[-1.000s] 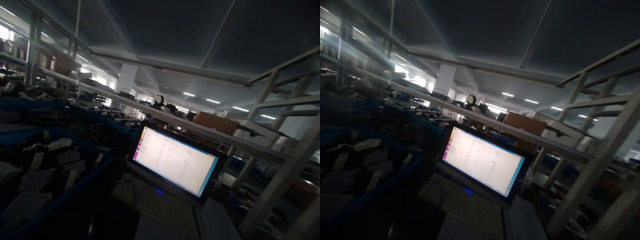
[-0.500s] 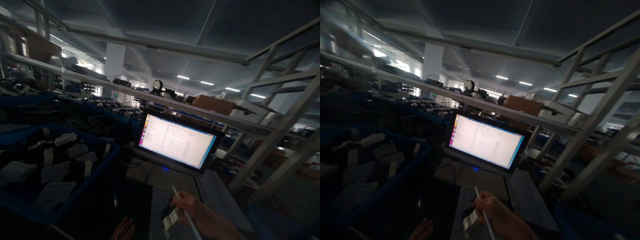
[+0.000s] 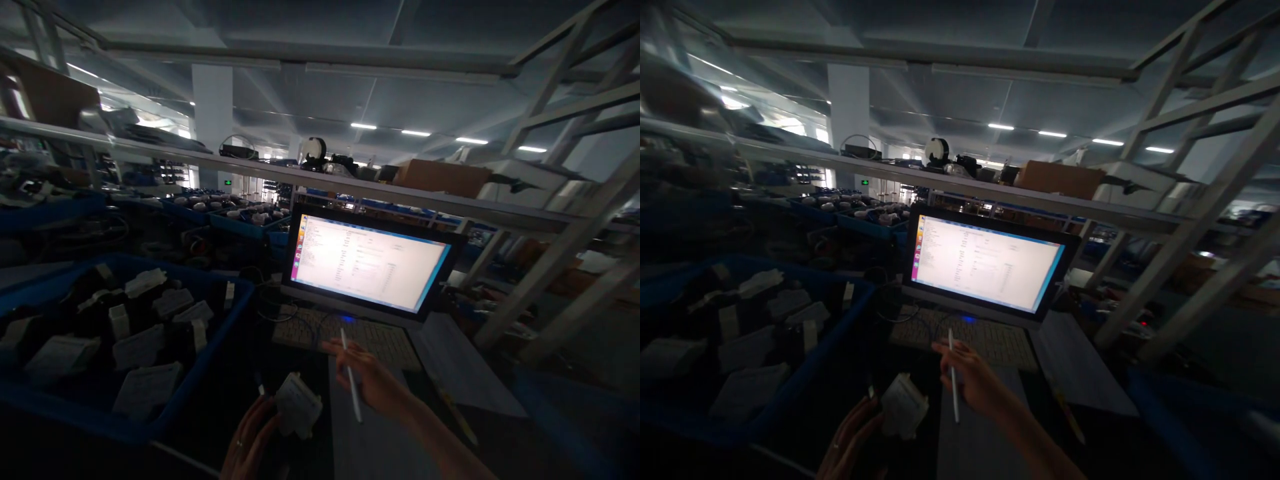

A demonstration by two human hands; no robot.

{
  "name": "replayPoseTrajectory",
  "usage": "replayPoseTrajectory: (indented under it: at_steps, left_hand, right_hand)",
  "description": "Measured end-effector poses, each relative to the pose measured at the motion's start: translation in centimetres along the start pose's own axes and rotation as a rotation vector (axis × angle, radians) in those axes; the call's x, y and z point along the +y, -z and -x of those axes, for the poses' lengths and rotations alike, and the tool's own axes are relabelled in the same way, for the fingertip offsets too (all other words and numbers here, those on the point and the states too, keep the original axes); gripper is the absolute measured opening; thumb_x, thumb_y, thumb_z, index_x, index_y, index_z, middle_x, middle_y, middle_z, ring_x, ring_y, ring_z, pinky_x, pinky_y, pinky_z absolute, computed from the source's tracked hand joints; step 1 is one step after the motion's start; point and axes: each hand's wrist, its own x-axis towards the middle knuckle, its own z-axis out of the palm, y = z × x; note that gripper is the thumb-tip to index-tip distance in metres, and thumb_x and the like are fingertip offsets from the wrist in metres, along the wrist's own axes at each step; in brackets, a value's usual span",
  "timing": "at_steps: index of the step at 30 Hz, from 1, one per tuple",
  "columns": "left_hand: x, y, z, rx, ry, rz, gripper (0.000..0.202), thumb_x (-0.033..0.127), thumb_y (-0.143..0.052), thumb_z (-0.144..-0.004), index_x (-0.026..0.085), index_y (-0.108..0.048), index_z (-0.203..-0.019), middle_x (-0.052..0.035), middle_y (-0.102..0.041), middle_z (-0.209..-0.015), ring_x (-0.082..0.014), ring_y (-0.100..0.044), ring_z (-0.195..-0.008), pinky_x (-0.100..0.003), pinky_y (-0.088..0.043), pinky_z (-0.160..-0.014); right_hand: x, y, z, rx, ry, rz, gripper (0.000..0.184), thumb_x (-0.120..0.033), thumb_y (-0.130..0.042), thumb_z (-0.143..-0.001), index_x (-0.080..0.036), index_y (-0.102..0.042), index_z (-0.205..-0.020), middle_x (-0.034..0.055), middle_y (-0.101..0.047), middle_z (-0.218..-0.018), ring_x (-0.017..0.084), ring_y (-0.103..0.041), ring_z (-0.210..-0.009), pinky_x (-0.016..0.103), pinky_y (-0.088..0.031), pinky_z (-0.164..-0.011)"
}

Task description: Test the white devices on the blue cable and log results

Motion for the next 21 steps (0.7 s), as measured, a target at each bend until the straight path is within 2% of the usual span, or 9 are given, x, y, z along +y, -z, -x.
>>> replayPoseTrajectory:
  at_steps: [2,5,8,11,14,16,18,21]
  left_hand:
    - [-0.6,0.3,-1.5,-0.05,-0.048,0.013,0.072,0.015,-0.061,-0.07,0.027,-0.039,-0.137,-0.0106,-0.051,-0.137,-0.0285,-0.047,-0.127,-0.039,-0.052,-0.092]
    - [-2.1,0.1,-3.9,-0.15,-0.123,0.04,0.077,0.01,-0.061,-0.067,0.027,-0.036,-0.139,-0.0082,-0.045,-0.143,-0.0297,-0.037,-0.134,-0.043,-0.049,-0.096]
    - [-3.6,-1.0,-5.7,-0.237,-0.225,0.102,0.081,0.012,-0.065,-0.064,0.028,-0.036,-0.139,-0.0076,-0.049,-0.14,-0.0303,-0.04,-0.132,-0.046,-0.048,-0.097]
    - [-3.5,-2.3,-6.4,-0.214,-0.2,0.129,0.078,0.017,-0.069,-0.061,0.027,-0.042,-0.133,-0.0088,-0.056,-0.131,-0.0305,-0.048,-0.124,-0.047,-0.046,-0.098]
    - [-1.8,-3.4,-6.2,-0.163,-0.1,0.087,0.072,0.013,-0.065,-0.062,0.026,-0.046,-0.13,-0.0087,-0.057,-0.13,-0.0303,-0.05,-0.121,-0.048,-0.047,-0.097]
    - [-0.5,-3.8,-5.8,-0.132,-0.016,0.055,0.068,0.009,-0.061,-0.065,0.025,-0.045,-0.129,-0.0078,-0.055,-0.132,-0.029,-0.049,-0.123,-0.047,-0.05,-0.095]
    - [0.6,-3.9,-5.5,-0.106,0.031,0.038,0.065,0.008,-0.06,-0.068,0.024,-0.044,-0.129,-0.0079,-0.051,-0.136,-0.0282,-0.045,-0.128,-0.046,-0.05,-0.095]
    - [1.1,-3.5,-5.2,-0.084,0.0,0.01,0.062,0.011,-0.064,-0.071,0.022,-0.045,-0.128,-0.0108,-0.043,-0.142,-0.03,-0.037,-0.133,-0.047,-0.05,-0.096]
  right_hand:
    - [1.5,1.1,3.1,0.183,-0.159,-0.044,0.001,-0.024,-0.059,-0.077,-0.024,-0.057,-0.077,0.0075,-0.064,-0.118,0.023,-0.054,-0.116,0.048,-0.035,-0.104]
    - [3.8,2.4,8.3,0.474,-0.409,-0.165,0.021,-0.039,-0.067,-0.072,-0.023,-0.054,-0.069,0.0108,-0.067,-0.112,0.025,-0.062,-0.102,0.046,-0.042,-0.096]
    - [5.7,3.3,12.7,0.709,-0.585,-0.297,0.038,-0.056,-0.071,-0.061,-0.021,-0.055,-0.064,0.0119,-0.071,-0.092,0.023,-0.065,-0.081,0.037,-0.051,-0.076]
    - [7.1,3.8,15.4,0.904,-0.688,-0.295,0.049,-0.068,-0.065,-0.059,-0.02,-0.057,-0.058,0.0059,-0.063,-0.062,0.015,-0.053,-0.052,0.028,-0.045,-0.05]
    - [8.1,3.4,16.5,1.087,-0.758,-0.264,0.056,-0.075,-0.059,-0.057,-0.021,-0.049,-0.049,0.0003,-0.048,-0.048,0.012,-0.042,-0.045,0.026,-0.035,-0.042]
    - [8.6,2.8,16.6,1.139,-0.783,-0.244,0.057,-0.077,-0.057,-0.057,-0.022,-0.046,-0.047,-0.0011,-0.043,-0.046,0.011,-0.039,-0.045,0.026,-0.033,-0.041]
    - [9.0,2.1,16.6,1.115,-0.794,-0.196,0.057,-0.076,-0.052,-0.061,-0.022,-0.043,-0.046,-0.0021,-0.038,-0.044,0.01,-0.035,-0.042,0.026,-0.029,-0.04]
    - [10.0,1.3,16.8,1.065,-0.799,-0.151,0.055,-0.07,-0.048,-0.071,-0.022,-0.04,-0.045,-0.0024,-0.035,-0.044,0.009,-0.031,-0.042,0.026,-0.026,-0.04]
